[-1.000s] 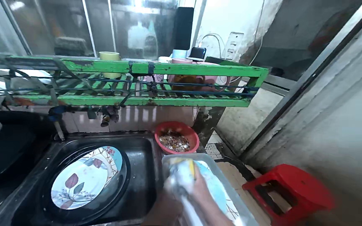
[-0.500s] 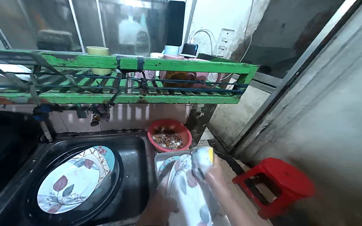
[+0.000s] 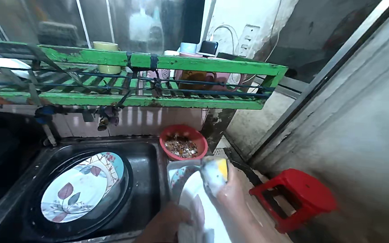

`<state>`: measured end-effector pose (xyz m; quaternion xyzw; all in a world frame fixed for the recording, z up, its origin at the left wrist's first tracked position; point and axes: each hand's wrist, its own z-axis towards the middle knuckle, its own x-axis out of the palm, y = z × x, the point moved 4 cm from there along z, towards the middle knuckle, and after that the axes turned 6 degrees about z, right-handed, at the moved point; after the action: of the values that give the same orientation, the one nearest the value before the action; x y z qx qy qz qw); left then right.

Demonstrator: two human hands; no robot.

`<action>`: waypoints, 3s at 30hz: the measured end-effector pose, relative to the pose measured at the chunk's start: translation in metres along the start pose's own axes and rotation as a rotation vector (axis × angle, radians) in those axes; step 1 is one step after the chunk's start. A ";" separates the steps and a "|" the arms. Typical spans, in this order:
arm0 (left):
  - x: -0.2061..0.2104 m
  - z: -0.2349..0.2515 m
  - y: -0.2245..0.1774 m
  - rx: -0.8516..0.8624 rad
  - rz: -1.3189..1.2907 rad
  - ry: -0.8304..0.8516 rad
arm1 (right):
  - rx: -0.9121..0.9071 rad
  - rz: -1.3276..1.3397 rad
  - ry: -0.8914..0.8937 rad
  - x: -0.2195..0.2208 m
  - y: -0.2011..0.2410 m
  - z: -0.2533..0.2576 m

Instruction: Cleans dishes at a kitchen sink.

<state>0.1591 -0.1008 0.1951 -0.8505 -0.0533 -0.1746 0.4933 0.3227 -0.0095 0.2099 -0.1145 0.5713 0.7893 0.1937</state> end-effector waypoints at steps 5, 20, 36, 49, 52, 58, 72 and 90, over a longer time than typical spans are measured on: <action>0.002 0.006 -0.005 0.028 0.017 0.026 | -0.247 0.152 0.110 0.023 0.009 -0.029; -0.058 0.007 -0.027 0.467 -0.324 -0.227 | -0.148 -0.325 0.224 0.017 -0.027 -0.021; -0.021 0.004 0.002 0.468 -0.208 -0.188 | -0.192 -0.113 0.105 0.035 0.009 -0.031; -0.051 0.005 -0.031 0.384 -0.143 -0.598 | 0.237 1.228 -0.285 -0.039 0.002 0.016; -0.058 0.015 -0.029 0.226 -0.519 -0.344 | 0.219 1.319 0.039 -0.056 -0.018 0.013; -0.031 0.025 -0.026 0.234 -0.276 -0.097 | 0.404 0.065 0.049 -0.034 -0.026 -0.016; 0.010 0.024 0.032 -0.055 0.398 0.093 | 0.268 -0.020 0.016 -0.053 -0.009 -0.028; 0.029 0.020 0.037 -0.082 0.340 0.098 | 0.073 -0.074 0.147 -0.047 -0.003 -0.054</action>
<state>0.2010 -0.1049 0.1654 -0.8572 0.1226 -0.1319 0.4824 0.3638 -0.0677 0.2094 -0.1860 0.6077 0.7497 0.1845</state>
